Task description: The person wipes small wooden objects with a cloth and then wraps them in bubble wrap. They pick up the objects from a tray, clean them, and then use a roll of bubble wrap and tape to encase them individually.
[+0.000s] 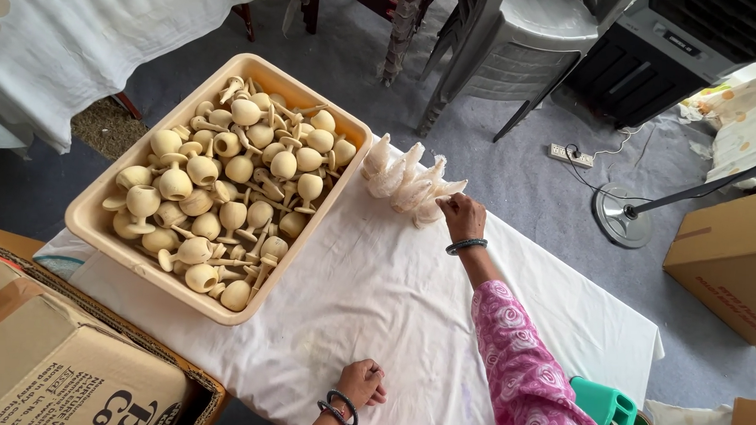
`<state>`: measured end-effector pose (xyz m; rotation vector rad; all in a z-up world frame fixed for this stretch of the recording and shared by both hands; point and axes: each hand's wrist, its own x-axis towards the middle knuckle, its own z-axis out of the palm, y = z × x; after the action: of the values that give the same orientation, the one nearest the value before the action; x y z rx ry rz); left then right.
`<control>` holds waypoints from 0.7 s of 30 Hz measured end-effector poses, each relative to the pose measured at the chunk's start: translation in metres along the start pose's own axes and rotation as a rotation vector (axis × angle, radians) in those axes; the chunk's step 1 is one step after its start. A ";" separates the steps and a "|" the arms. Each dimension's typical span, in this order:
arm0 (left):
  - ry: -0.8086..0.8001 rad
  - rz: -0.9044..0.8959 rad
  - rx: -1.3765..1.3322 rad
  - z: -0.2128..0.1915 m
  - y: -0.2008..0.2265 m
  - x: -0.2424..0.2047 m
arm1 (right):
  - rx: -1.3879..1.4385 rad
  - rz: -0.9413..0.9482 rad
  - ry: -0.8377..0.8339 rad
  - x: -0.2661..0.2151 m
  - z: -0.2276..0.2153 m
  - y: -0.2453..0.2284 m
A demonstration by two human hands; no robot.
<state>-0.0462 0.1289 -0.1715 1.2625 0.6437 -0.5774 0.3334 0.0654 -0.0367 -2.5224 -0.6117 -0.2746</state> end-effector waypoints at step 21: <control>0.010 0.006 0.034 0.000 0.001 -0.001 | 0.232 0.052 0.083 -0.033 -0.015 0.008</control>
<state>-0.0457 0.1288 -0.1701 1.2991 0.6405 -0.5795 0.3076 0.0392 -0.0383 -2.2884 -0.5134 -0.2712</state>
